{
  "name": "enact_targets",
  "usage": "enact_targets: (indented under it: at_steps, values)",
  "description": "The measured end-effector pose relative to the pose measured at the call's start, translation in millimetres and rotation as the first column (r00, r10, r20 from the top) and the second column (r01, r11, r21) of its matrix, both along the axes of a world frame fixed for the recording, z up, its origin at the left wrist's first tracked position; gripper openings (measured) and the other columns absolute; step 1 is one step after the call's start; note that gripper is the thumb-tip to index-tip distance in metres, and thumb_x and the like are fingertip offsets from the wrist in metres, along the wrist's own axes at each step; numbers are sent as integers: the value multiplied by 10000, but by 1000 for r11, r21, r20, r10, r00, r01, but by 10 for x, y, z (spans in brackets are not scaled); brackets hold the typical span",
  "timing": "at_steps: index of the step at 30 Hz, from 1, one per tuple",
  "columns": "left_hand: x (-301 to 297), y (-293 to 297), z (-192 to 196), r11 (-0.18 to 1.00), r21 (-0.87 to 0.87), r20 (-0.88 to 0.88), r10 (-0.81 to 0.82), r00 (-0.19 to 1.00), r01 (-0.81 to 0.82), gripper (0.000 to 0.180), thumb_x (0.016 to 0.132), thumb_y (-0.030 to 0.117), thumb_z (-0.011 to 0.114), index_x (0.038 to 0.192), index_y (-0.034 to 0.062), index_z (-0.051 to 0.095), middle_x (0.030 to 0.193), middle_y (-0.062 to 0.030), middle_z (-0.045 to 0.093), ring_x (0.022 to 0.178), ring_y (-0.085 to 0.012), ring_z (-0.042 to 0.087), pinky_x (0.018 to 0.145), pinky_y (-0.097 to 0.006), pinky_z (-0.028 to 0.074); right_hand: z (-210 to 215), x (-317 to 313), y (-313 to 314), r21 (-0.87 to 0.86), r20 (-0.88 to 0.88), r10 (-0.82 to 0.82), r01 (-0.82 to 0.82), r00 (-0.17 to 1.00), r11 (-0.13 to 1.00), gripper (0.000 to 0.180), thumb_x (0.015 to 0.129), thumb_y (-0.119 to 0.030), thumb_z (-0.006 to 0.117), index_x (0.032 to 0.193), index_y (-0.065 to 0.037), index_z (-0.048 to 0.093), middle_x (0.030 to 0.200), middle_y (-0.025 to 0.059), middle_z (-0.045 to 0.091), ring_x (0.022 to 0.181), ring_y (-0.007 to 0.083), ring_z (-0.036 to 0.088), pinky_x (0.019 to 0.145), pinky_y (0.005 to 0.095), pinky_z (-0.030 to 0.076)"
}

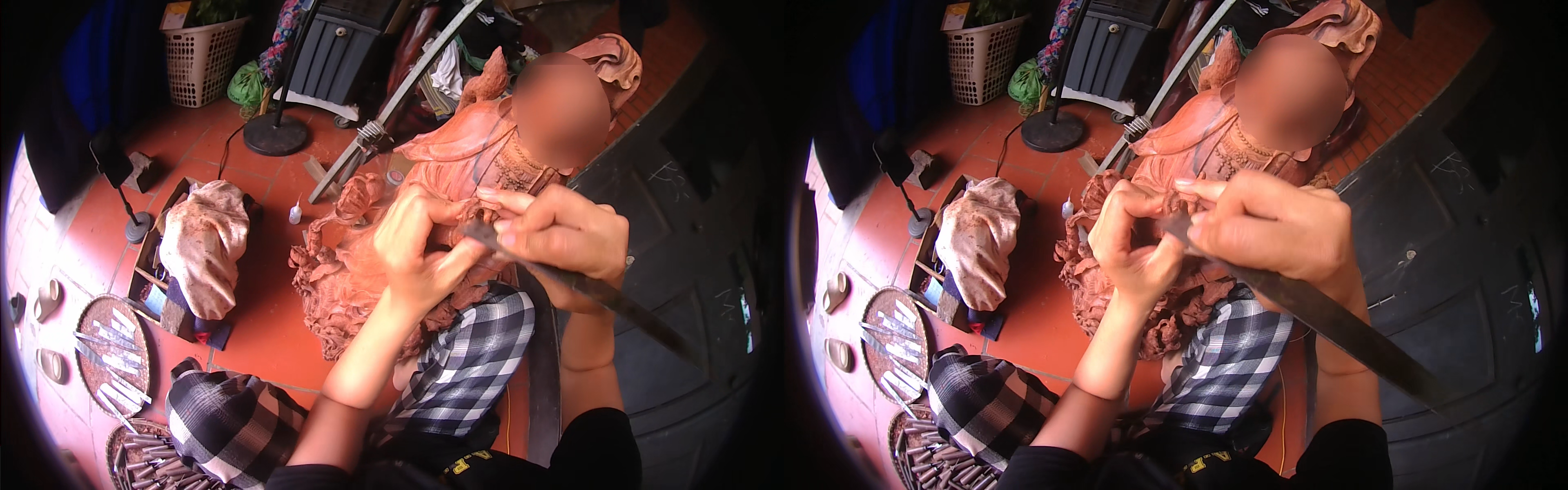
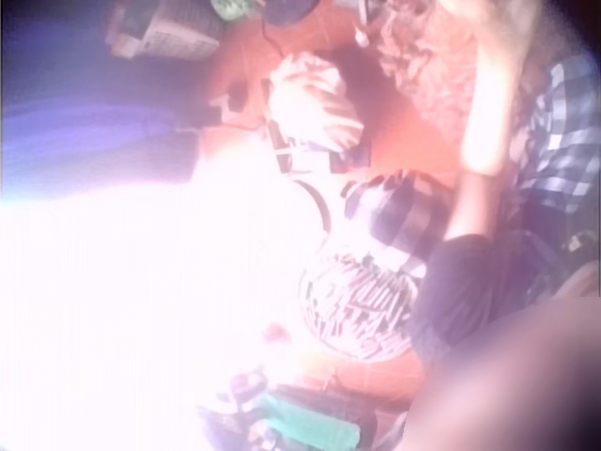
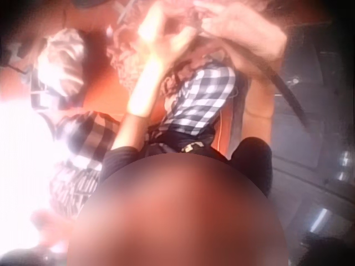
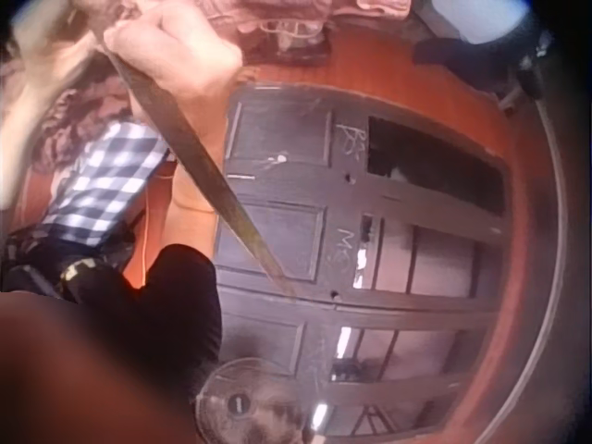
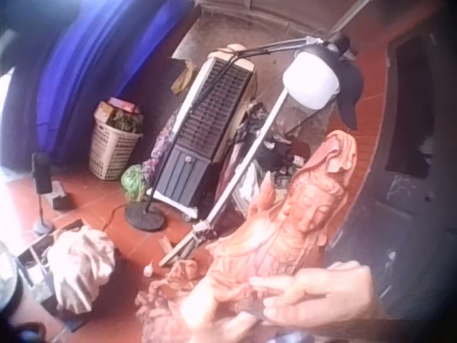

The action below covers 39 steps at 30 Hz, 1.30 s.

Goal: The person carves a wooden statue of a seated figure using various chisels and carving tools. They refine details on the figure's clothing and accessories, occasionally switching tools and adjusting their grip.

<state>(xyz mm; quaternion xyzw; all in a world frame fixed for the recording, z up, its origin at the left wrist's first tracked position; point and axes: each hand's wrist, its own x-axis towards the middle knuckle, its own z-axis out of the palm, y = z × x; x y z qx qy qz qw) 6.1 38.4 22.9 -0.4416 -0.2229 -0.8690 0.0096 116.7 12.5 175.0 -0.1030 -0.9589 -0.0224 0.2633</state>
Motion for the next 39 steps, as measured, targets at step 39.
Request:
enact_targets:
  at_steps: [39]
  values:
    - [-213,-67,-45,881,-202,-17,-440,898,428,668,612,338,918,1164,34,696,989,-45,718,896,-154,622,859,-302,478,-276,182,-158,133,-187,-148,174,971,976,94,790,-21,711,833,60,690,1045,231,705,805,235,709,693,292,552]
